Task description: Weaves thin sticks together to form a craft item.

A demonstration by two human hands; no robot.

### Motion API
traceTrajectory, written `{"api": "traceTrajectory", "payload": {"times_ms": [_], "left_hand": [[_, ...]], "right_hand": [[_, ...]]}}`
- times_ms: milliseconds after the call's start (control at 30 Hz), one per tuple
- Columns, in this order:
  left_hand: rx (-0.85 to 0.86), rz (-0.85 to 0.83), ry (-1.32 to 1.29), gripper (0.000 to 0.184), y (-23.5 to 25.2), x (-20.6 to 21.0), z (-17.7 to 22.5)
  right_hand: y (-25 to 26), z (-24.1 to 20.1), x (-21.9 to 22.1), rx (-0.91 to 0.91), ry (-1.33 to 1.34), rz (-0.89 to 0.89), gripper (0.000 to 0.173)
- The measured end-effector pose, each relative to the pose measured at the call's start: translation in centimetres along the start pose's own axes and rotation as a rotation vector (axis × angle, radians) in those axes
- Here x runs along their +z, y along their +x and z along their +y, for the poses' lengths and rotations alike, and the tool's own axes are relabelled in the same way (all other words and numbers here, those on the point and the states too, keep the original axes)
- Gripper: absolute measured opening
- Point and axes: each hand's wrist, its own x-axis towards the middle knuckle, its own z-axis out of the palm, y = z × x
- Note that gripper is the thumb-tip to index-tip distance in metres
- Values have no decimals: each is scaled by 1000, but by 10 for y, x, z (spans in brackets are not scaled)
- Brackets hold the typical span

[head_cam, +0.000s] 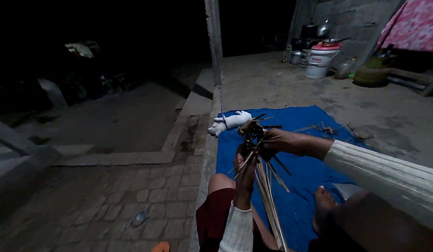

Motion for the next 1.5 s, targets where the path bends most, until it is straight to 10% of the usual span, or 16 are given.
{"api": "traceTrajectory", "payload": {"times_ms": [333,1500], "left_hand": [[-77,51,-228,12,1,-2,-8],[-284,177,-216,29,-3,12,5]], "right_hand": [[0,-1,3,117,74,-72,15],[3,3,0,105,75,-40,12]]}}
